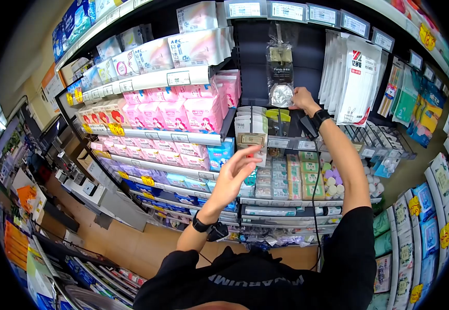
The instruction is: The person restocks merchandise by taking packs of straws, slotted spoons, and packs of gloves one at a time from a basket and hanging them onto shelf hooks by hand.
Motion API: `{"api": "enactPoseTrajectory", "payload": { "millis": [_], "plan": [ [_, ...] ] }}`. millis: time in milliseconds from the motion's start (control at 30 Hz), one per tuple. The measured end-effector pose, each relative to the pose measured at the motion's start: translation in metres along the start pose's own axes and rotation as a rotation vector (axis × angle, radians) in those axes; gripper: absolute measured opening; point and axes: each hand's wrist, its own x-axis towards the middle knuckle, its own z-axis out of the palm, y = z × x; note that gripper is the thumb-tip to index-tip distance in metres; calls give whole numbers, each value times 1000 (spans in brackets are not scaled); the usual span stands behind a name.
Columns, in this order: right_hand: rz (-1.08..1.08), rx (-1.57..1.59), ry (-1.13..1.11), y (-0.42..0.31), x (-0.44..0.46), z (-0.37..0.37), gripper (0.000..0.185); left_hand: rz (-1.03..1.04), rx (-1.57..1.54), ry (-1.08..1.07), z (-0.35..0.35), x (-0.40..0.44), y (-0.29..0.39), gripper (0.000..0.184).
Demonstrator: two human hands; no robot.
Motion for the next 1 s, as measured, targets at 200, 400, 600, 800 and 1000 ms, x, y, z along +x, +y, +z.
{"api": "enactPoseTrajectory", "payload": {
  "millis": [200,400,600,800,1000],
  "plan": [
    [11,-78,88,-5,25,0,12,-139,-22,53,-18,-37,-17,36],
    [-37,-85,188,0,45,13,7,-165,-30,173,-22,-65,-31,31],
    [-74,-186,226,5,58,22,14,-265,-75,271,-28,-93,-52,29],
    [-393,-531,380,30,78,24,21,-316,-84,310,-30,-105,-61,28],
    [-244,-732,215,2,55,3,29,-359,-97,346,-27,-108,-63,29]
  ]
}}
